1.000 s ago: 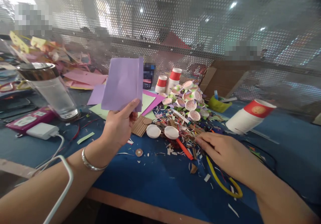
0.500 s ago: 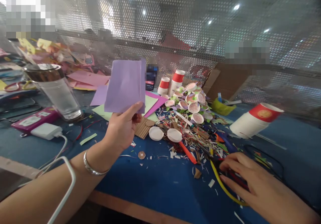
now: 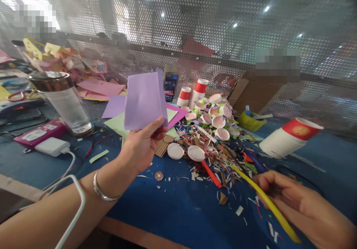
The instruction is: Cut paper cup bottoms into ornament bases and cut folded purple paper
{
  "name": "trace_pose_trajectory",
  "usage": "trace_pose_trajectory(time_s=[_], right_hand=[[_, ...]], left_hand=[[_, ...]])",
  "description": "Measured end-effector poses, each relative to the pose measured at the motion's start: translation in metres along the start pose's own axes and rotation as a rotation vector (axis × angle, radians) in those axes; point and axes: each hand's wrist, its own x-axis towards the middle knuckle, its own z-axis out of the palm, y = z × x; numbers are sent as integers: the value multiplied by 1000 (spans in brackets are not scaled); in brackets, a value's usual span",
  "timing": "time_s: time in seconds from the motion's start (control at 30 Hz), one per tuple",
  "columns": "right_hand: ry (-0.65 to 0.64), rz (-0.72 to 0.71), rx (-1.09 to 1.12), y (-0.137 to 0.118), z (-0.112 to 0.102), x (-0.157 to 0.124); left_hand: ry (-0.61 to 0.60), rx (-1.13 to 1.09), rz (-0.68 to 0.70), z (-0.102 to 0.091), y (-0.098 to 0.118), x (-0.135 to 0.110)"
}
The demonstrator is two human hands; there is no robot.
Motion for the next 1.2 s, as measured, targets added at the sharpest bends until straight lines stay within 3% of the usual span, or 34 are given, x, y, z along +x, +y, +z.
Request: trace_pose_trajectory(time_s=[0.07,0.17,0.33,0.53,0.73,0.97,1.2], right_hand=[[-106,189,238,-6,5,2],[-83,350,506,-20,16,7],[-88,239,613,-45,41,15],[-158,212,668,-74,71,27],[-114,86,808,-81,99,45],[-120,83,764,-78,107,45],[-89,48,728,-79,110,40]], left_hand=[[-12,5,-41,0,-1,0],[-5,34,-63,0,-2,0],[-59,50,-38,0,-6,-5],[-75,48,-109,1,-12,-13],[-194,101,-223,1,-24,-24],[-342,157,-351,1,-35,-36],[-389,147,-337,0,-44,-39]])
